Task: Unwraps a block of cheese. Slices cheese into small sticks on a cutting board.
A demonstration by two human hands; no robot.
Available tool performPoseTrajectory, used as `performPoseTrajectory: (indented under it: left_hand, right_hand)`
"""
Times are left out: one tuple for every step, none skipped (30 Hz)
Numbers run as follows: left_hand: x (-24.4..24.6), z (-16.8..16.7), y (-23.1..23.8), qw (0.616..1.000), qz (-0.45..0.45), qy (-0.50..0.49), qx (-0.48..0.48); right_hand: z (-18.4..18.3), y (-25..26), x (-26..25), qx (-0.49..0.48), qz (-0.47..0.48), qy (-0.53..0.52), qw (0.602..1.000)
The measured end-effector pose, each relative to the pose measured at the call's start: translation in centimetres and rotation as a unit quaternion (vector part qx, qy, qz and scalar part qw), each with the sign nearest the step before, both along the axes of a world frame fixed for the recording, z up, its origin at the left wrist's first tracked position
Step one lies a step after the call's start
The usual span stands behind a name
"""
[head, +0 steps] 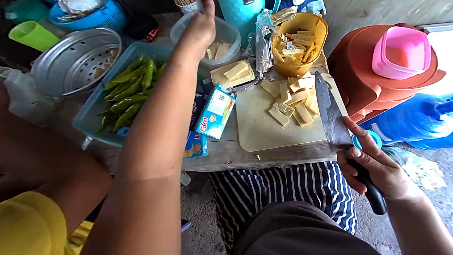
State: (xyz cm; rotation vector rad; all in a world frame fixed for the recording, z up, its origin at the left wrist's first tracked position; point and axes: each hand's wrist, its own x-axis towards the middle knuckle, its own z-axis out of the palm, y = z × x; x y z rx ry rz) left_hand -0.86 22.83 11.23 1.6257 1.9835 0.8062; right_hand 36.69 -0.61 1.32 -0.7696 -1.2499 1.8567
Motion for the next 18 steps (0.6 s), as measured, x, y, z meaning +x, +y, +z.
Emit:
performPoseTrajectory:
  left_hand:
    - [-1.0, -0.2, 0.7, 0.999, -0.026, 0.018, 0.039]
    - [-2.4, -1.0, 2.0, 0.991, -0.068, 0.061, 0.102]
    - [-3.3, -2.3, 3.0, 0.973, -0.104, 0.091, 0.185]
    - [-3.4, -3.2, 3.1, 0.953, -0.130, 0.111, 0.250]
    - [-2.4, -3.5, 1.7, 0.945, -0.142, 0.130, 0.265]
    - [-0.6, -2.9, -1.1, 0.951, -0.156, 0.137, 0.228]
    - [1.8, -1.5, -4.6, 0.963, -0.180, 0.142, 0.145]
    - [3.8, -1.1, -7.1, 0.964, -0.200, 0.154, 0.085]
    - [5.4, -1.6, -8.6, 0.960, -0.218, 0.170, 0.051]
    - [6.4, -2.7, -9.4, 0.953, -0.230, 0.192, 0.038]
    - [7.1, -3.8, -9.7, 0.947, -0.234, 0.215, 0.032]
    - [7.6, -4.8, -9.8, 0.942, -0.236, 0.237, 0.026]
    - [7.9, -5.5, -9.7, 0.936, -0.237, 0.260, 0.018]
    - [8.2, -6.1, -9.4, 0.928, -0.242, 0.283, 0.011]
    - [8.5, -6.3, -9.1, 0.919, -0.250, 0.305, -0.003]
    - [8.7, -6.3, -8.8, 0.909, -0.259, 0.324, -0.022]
    - [8.9, -6.2, -8.6, 0.900, -0.267, 0.341, -0.042]
    - [9.0, -6.0, -8.4, 0.892, -0.277, 0.355, -0.053]
  right_hand:
    - [0.0, 0.0, 0.1, 0.001, -0.006, -0.003, 1.000]
    - [0.0, 0.1, 0.3, 0.001, -0.012, -0.005, 1.000]
    - [0.0, 0.1, 0.4, 0.001, -0.016, -0.006, 1.000]
    - [0.0, 0.2, 0.4, 0.002, -0.019, -0.009, 1.000]
    - [0.1, 0.3, 0.5, 0.004, -0.022, -0.012, 1.000]
    - [0.1, 0.3, 0.4, 0.005, -0.024, -0.015, 1.000]
    - [0.2, 0.4, 0.3, 0.007, -0.025, -0.017, 1.000]
    - [0.3, 0.4, 0.2, 0.010, -0.026, -0.020, 0.999]
    - [0.3, 0.5, 0.0, 0.014, -0.025, -0.025, 0.999]
    - [0.4, 0.5, -0.2, 0.017, -0.024, -0.031, 0.999]
    - [0.5, 0.4, -0.3, 0.020, -0.020, -0.035, 0.999]
    - [0.6, 0.4, -0.4, 0.023, -0.016, -0.037, 0.999]
    - [0.7, 0.2, -0.6, 0.026, -0.013, -0.040, 0.999]
    - [0.7, 0.1, -0.6, 0.030, -0.012, -0.043, 0.999]
    - [0.7, 0.0, -0.6, 0.035, -0.010, -0.044, 0.998]
    - [0.7, -0.2, -0.6, 0.040, -0.008, -0.046, 0.998]
    - [0.6, -0.3, -0.5, 0.046, -0.007, -0.051, 0.998]
    - [0.5, -0.4, -0.4, 0.051, -0.007, -0.056, 0.997]
